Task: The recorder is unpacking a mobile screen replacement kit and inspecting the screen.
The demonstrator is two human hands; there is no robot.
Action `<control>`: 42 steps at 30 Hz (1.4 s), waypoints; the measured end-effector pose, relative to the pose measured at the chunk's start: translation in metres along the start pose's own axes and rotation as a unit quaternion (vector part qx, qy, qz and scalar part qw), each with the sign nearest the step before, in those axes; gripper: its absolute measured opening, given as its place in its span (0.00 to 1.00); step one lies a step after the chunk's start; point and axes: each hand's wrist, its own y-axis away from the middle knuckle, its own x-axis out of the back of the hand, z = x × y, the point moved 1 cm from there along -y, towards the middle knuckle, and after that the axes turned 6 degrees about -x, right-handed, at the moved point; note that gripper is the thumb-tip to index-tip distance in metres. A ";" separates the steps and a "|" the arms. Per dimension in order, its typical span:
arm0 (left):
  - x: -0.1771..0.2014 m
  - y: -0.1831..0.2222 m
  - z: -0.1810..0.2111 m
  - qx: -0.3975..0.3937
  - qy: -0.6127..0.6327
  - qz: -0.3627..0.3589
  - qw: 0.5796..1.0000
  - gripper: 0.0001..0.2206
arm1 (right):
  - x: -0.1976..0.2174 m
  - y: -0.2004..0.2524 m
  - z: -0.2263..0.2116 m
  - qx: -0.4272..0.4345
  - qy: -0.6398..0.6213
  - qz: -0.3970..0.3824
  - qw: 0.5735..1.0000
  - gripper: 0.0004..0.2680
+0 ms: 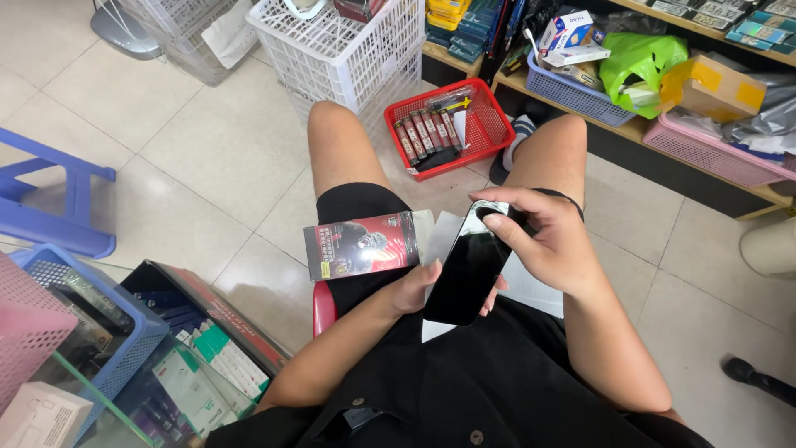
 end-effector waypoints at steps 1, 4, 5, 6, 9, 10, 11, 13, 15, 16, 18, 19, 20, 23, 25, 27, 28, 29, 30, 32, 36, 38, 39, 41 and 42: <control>0.004 0.003 -0.004 -0.003 -0.001 0.000 1.000 0.43 | -0.004 -0.002 -0.009 0.001 0.002 -0.002 1.000 0.11; 0.021 0.011 -0.016 -0.023 0.013 0.028 0.999 0.43 | -0.006 -0.012 -0.009 0.236 0.159 0.066 0.956 0.19; 0.027 0.015 -0.023 -0.057 0.028 0.055 0.996 0.42 | -0.002 -0.017 0.009 0.377 0.209 0.064 0.900 0.18; 0.033 0.019 -0.030 -0.090 0.043 0.083 0.992 0.41 | 0.002 -0.021 0.029 0.509 0.249 0.061 0.822 0.19; 0.021 0.012 -0.021 -0.154 0.100 0.182 0.966 0.38 | -0.022 -0.016 0.041 0.492 0.341 -0.017 0.801 0.22; 0.020 0.003 -0.020 -0.168 0.108 0.179 0.963 0.38 | -0.026 -0.012 0.041 0.492 0.348 -0.031 0.797 0.22; 0.020 0.001 -0.015 -0.179 0.117 0.203 0.956 0.38 | -0.036 -0.010 0.044 0.489 0.369 -0.053 0.789 0.22; 0.018 -0.003 -0.008 -0.194 0.128 0.232 0.944 0.38 | -0.047 -0.008 0.048 0.485 0.387 -0.082 0.780 0.23; 0.013 -0.004 -0.001 -0.224 0.126 0.215 0.942 0.39 | -0.051 -0.007 0.053 0.462 0.411 -0.108 0.779 0.25; 0.009 -0.005 0.003 -0.227 0.129 0.220 0.940 0.39 | -0.050 -0.006 0.054 0.460 0.409 -0.113 0.780 0.25; 0.000 -0.006 0.013 -0.233 0.102 0.229 0.940 0.38 | -0.049 -0.005 0.054 0.451 0.420 -0.112 0.779 0.28; 0.009 -0.001 -0.001 -0.237 0.102 0.231 0.938 0.38 | -0.047 -0.004 0.055 0.452 0.419 -0.116 0.779 0.28; 0.018 0.004 -0.014 -0.243 0.091 0.238 0.936 0.35 | -0.046 -0.003 0.055 0.443 0.422 -0.115 0.782 0.29; 0.024 0.006 -0.028 -0.248 0.090 0.256 0.930 0.32 | -0.039 -0.002 0.052 0.422 0.434 -0.122 0.787 0.30; 0.019 -0.001 -0.034 -0.247 0.091 0.272 0.926 0.31 | -0.029 0.002 0.046 0.415 0.435 -0.129 0.789 0.31; 0.022 -0.003 -0.036 -0.203 0.146 0.300 0.921 0.30 | -0.023 -0.002 0.042 0.398 0.446 -0.130 0.791 0.31; 0.030 0.001 -0.036 -0.212 0.123 0.309 0.919 0.30 | -0.027 -0.011 0.040 0.419 0.429 -0.131 0.790 0.31; 0.035 0.001 -0.042 -0.217 0.082 0.316 0.920 0.29 | -0.025 -0.013 0.038 0.406 0.438 -0.124 0.792 0.31; 0.042 0.000 -0.049 -0.221 0.040 0.322 0.920 0.28 | -0.021 -0.017 0.038 0.393 0.447 -0.118 0.795 0.31; 0.029 0.001 -0.041 -0.199 0.073 0.314 0.926 0.29 | -0.024 -0.015 0.031 0.378 0.452 -0.110 0.800 0.32; 0.021 0.004 -0.032 -0.190 0.068 0.277 0.939 0.31 | -0.021 -0.031 0.016 0.368 0.471 -0.090 0.797 0.32; 0.018 0.006 -0.028 -0.190 0.046 0.252 0.948 0.32 | -0.019 -0.037 0.011 0.369 0.471 -0.085 0.796 0.32; 0.016 0.008 -0.025 -0.192 0.027 0.228 0.954 0.34 | -0.019 -0.040 0.009 0.370 0.471 -0.084 0.796 0.32; 0.006 0.006 -0.015 -0.189 0.005 0.217 0.958 0.35 | -0.018 -0.044 0.003 0.367 0.470 -0.075 0.799 0.33; 0.000 0.006 -0.010 -0.189 -0.015 0.206 0.960 0.36 | -0.018 -0.046 0.001 0.363 0.470 -0.069 0.801 0.33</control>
